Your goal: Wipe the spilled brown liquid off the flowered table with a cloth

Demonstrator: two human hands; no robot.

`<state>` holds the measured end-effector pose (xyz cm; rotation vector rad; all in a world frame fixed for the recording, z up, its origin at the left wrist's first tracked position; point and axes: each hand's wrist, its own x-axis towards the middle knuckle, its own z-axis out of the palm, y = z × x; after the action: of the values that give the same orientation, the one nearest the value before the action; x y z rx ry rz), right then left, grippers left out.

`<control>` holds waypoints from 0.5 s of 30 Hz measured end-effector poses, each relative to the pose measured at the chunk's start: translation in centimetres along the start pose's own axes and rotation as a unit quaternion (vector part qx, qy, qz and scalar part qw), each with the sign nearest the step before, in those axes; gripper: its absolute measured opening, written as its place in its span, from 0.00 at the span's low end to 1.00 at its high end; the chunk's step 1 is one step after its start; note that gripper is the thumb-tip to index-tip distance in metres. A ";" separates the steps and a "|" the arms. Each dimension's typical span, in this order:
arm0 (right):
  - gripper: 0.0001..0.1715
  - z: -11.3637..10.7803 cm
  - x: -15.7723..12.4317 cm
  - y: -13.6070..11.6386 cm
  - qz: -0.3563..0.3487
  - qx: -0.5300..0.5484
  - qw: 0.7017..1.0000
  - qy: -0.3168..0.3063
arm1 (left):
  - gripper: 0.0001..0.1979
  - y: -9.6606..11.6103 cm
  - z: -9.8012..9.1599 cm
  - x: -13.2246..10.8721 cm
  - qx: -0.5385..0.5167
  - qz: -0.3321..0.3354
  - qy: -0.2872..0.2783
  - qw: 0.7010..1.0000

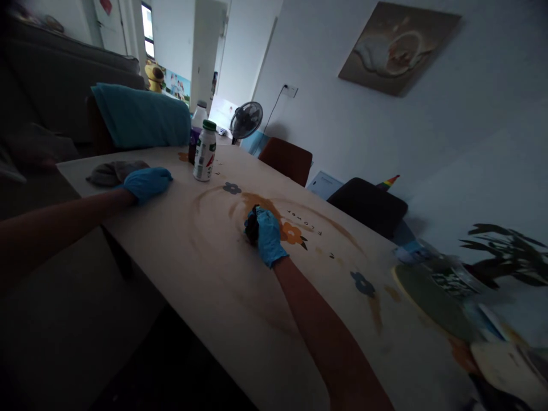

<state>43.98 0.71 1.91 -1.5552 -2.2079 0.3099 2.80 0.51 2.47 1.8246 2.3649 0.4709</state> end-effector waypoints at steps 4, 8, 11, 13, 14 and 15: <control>0.41 -1.7 -3.2 2.7 0.017 0.174 0.984 0.037 | 0.25 0.2 -0.2 -0.1 0.014 -0.001 -0.014 1.000; 0.41 -3.1 -6.8 6.2 -0.004 0.125 0.992 -0.010 | 0.26 0.3 -0.3 -0.1 0.023 0.002 -0.026 0.999; 0.43 -2.6 -7.9 6.9 -0.069 0.070 0.994 -0.038 | 0.27 0.3 -0.2 0.0 0.030 -0.002 -0.028 0.999; 0.45 -1.8 -7.9 6.3 -0.099 0.037 0.993 -0.052 | 0.27 0.2 -0.2 -0.1 0.036 -0.005 -0.027 0.999; 0.45 -1.4 -7.8 5.7 -0.107 0.021 0.992 -0.056 | 0.27 0.2 -0.2 -0.1 0.039 -0.006 -0.025 0.999; 0.44 -1.0 -7.6 5.0 -0.114 0.005 0.992 -0.058 | 0.26 0.2 -0.2 -0.1 0.041 -0.006 -0.024 0.999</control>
<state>50.83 -4.67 -0.82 -1.2911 -2.4419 0.3488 3.01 0.43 2.69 1.8316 2.3963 0.3295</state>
